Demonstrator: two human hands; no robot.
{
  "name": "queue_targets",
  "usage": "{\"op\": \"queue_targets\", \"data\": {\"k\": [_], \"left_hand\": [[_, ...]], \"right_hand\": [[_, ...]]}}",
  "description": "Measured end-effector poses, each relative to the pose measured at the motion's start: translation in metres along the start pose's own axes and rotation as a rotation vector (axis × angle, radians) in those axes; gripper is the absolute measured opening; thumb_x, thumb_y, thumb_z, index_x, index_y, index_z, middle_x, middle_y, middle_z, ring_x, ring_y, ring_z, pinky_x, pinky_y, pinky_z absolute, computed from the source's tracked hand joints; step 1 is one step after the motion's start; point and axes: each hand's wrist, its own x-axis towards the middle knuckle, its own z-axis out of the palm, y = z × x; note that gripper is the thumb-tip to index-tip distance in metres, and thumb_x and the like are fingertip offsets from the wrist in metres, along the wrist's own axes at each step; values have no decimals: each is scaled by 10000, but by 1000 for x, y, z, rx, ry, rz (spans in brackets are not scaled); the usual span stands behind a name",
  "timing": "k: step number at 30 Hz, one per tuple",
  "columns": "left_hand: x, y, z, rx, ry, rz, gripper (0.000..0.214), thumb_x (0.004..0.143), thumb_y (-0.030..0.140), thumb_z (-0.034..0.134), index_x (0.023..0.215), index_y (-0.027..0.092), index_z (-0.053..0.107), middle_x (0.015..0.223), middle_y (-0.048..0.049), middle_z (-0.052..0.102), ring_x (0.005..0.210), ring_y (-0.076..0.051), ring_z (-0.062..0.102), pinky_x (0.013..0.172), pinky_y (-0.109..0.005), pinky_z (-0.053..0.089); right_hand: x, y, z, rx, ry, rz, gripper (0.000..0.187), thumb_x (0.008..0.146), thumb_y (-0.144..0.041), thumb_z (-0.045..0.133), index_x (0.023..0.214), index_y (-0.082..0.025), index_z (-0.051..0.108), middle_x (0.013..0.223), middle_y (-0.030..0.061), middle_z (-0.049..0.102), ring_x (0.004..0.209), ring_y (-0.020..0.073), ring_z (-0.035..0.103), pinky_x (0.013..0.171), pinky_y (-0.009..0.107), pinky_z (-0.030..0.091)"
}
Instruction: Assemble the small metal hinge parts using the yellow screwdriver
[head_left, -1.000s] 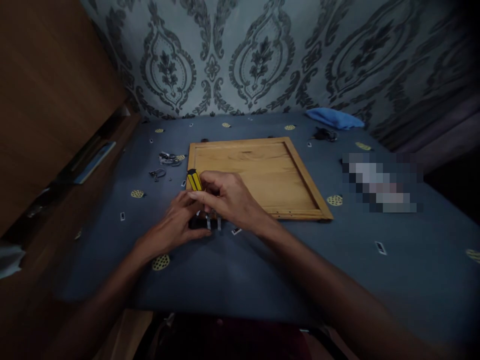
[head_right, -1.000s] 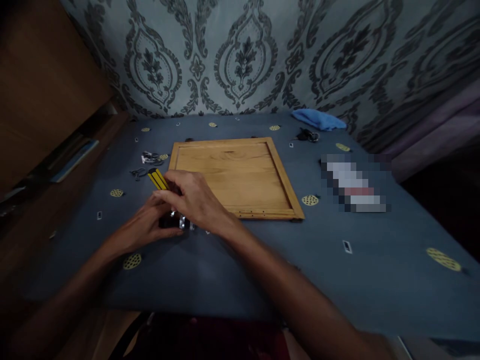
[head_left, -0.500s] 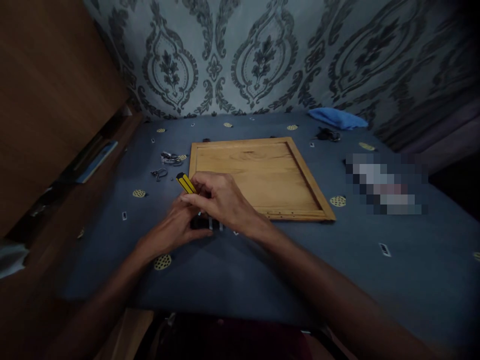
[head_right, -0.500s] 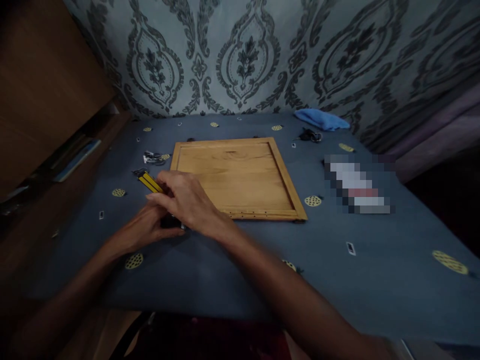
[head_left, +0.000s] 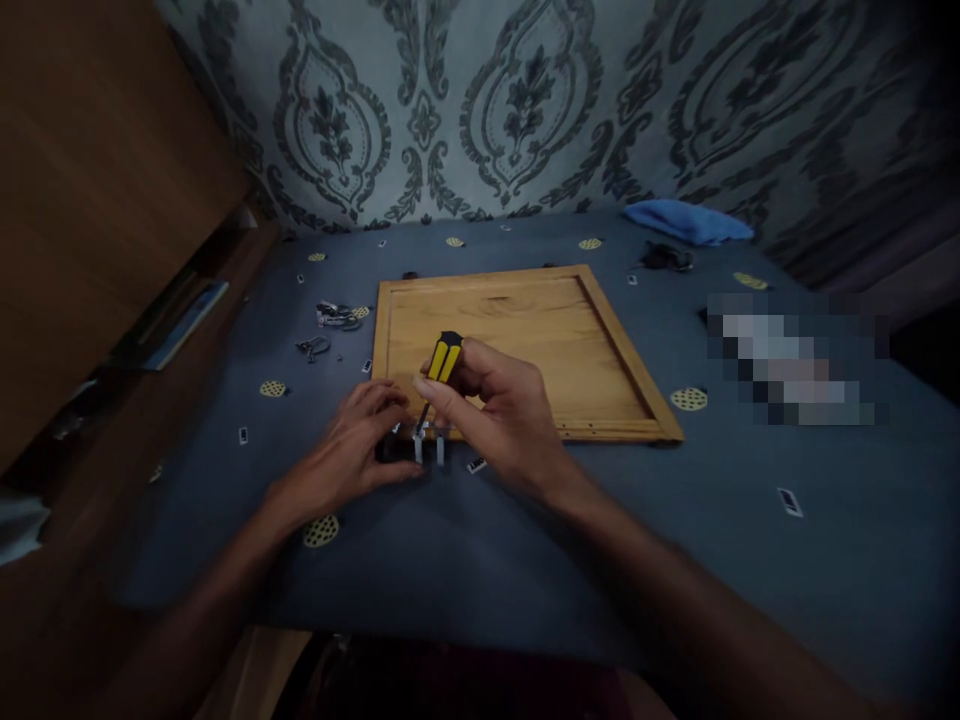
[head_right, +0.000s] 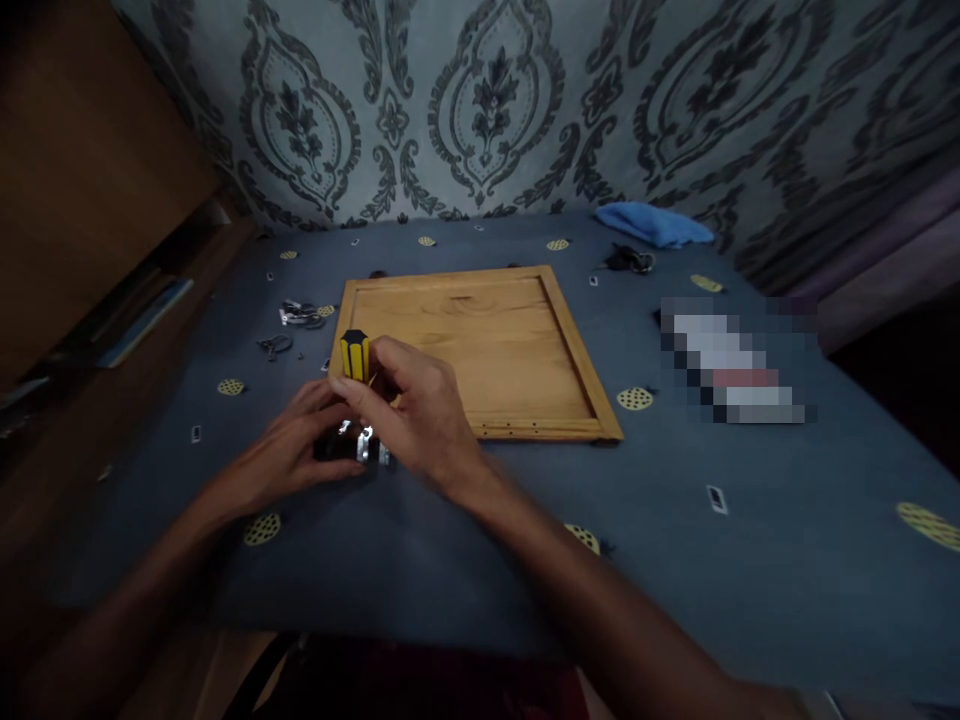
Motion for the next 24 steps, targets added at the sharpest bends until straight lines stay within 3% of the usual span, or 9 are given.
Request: {"op": "queue_targets", "data": {"k": [9, 15, 24], "left_hand": [[0, 1, -1, 8, -13, 9, 450, 872, 381, 811, 1265, 220, 664, 1435, -114, 553, 1381, -344, 445, 1186, -566, 387], [1, 1, -1, -3, 5, 28, 435, 881, 384, 798, 1266, 234, 663, 1426, -103, 562, 1374, -341, 456, 1177, -557, 403], [-1, 0, 0, -19, 36, 16, 363, 882, 370, 781, 1204, 236, 679, 1289, -86, 615, 1281, -338, 513, 1102, -539, 480]], "right_hand": [[0, 6, 3, -35, -19, 13, 297, 943, -404, 638, 751, -210, 524, 686, -24, 528, 657, 128, 503, 598, 274, 413], [0, 7, 2, -106, -7, -62, 309, 931, -354, 652, 708, -212, 491, 655, -43, 480, 627, 116, 469, 595, 276, 366], [2, -2, 0, -102, -100, -104, 347, 909, -334, 683, 693, -222, 437, 647, -49, 485, 612, 105, 469, 593, 260, 366]]}}
